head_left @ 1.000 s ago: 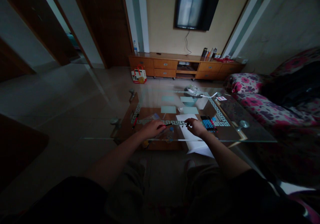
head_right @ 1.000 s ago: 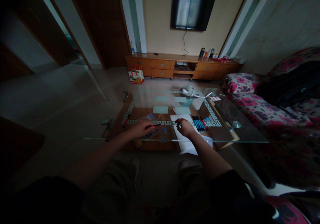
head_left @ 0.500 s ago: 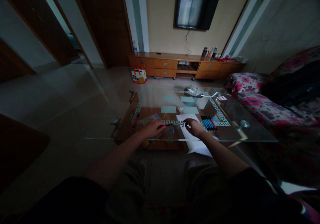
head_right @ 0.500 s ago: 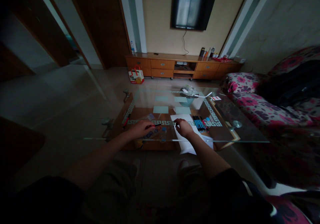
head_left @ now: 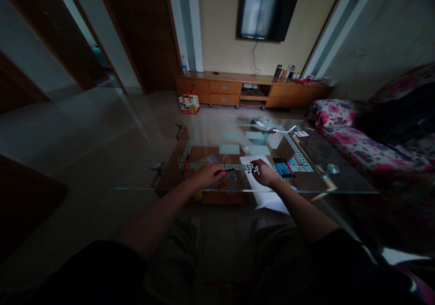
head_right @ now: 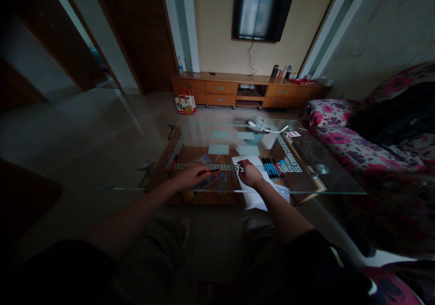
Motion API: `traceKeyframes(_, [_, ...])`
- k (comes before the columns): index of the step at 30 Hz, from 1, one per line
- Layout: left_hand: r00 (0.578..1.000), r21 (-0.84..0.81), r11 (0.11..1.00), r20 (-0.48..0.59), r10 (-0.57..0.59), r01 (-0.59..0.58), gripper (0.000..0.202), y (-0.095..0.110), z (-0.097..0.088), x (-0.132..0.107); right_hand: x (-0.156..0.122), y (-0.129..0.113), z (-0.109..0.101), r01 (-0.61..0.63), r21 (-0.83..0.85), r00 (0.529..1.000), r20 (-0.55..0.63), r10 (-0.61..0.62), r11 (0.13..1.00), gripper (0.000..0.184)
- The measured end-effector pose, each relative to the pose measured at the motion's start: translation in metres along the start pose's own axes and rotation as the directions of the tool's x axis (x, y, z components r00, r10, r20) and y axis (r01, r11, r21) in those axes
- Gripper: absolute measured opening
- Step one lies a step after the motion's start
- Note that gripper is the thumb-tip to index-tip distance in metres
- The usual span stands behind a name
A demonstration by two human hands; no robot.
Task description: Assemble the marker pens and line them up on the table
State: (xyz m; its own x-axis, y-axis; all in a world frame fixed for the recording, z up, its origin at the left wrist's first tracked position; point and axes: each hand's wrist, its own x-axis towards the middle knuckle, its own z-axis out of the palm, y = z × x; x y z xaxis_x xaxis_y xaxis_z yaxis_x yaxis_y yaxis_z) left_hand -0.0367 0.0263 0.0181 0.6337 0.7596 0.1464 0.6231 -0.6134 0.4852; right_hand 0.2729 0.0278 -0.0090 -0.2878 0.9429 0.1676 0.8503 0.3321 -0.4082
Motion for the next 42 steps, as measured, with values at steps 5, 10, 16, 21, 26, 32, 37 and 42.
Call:
traceKeyframes(5, [1.000,-0.014,1.000,-0.003,0.021,-0.021,0.024,-0.004,0.005,0.002,0.002,-0.031,-0.013,0.060,0.076,0.981,-0.190,-0.045,0.995,0.030])
traceKeyframes(10, [0.996,-0.037,0.996,-0.027,0.082,-0.083,0.022,-0.002,0.008,0.005,-0.001,-0.067,-0.016,0.251,0.165,0.966,-0.112,-0.235,0.954,0.030])
traceKeyframes(16, [0.993,-0.052,0.992,-0.039,0.114,-0.116,0.018,0.001,0.009,0.007,-0.004,-0.080,-0.009,0.275,0.158,0.955,0.071,-0.289,0.948,0.043])
traceKeyframes(21, [0.993,-0.063,0.991,-0.034,0.117,-0.119,0.019,0.001,0.009,0.007,-0.003,-0.078,-0.003,0.251,0.188,0.948,0.150,-0.280,0.950,0.045])
traceKeyframes(26, [0.985,-0.084,0.982,-0.002,0.172,-0.171,0.022,0.001,0.006,0.006,-0.002,-0.077,-0.002,0.256,0.171,0.948,0.148,-0.282,0.951,0.041])
traceKeyframes(32, [0.984,-0.085,0.981,0.031,0.175,-0.172,0.027,0.003,0.006,0.007,-0.001,-0.077,-0.005,0.295,0.178,0.943,0.104,-0.316,0.939,0.034])
traceKeyframes(37, [0.988,-0.103,0.986,0.072,0.140,-0.132,0.032,0.005,0.006,0.005,-0.001,-0.075,-0.006,0.318,0.151,0.936,0.106,-0.336,0.936,0.028])
traceKeyframes(42, [0.992,-0.114,0.988,0.061,0.114,-0.107,0.027,0.006,0.005,0.004,-0.001,-0.075,-0.006,0.295,0.160,0.950,0.057,-0.307,0.942,0.020])
